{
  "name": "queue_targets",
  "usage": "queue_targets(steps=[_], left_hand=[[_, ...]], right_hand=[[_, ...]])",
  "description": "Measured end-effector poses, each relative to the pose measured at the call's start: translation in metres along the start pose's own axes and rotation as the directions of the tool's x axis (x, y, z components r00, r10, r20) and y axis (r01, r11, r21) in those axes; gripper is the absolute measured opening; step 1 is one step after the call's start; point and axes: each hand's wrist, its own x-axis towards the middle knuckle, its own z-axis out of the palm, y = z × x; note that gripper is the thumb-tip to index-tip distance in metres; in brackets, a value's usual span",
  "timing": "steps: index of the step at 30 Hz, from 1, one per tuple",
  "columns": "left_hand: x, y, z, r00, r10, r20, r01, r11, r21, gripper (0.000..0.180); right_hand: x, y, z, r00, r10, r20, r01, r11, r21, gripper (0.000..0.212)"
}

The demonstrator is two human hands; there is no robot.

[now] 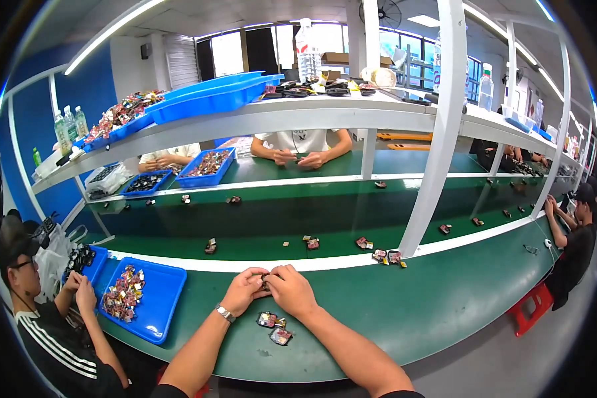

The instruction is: Sorting small packaged items on a conveyor-style assembly table in a factory setting.

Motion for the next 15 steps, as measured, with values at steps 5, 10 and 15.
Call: queue_targets(steps=[5,10,15], left_hand=[[-0.0014,-0.0027,-0.0038,1.0,0.001,-0.026,0.0,1.0,0.023,0.026],[0.0,-0.0029,-0.0009,1.0,0.003,-0.014,-0.002,1.0,0.02,0.026],[-0.0004,-0.0031,-0.0019,1.0,-0.004,-0.012,0.005,0.999,0.035,0.025]], right_hand=[[-0.0008,-0.0075,0.0049,1.0,0.009,0.023,-0.008,0.999,-0.04,0.018],[-0.0025,-0.0028,0.0088,1.0,-0.019,0.0,0.019,0.989,-0.144,0.022],[-0.0018,-0.0027,0.0092,0.991,-0.131,0.002,0.13,0.975,-0.183,0.021]])
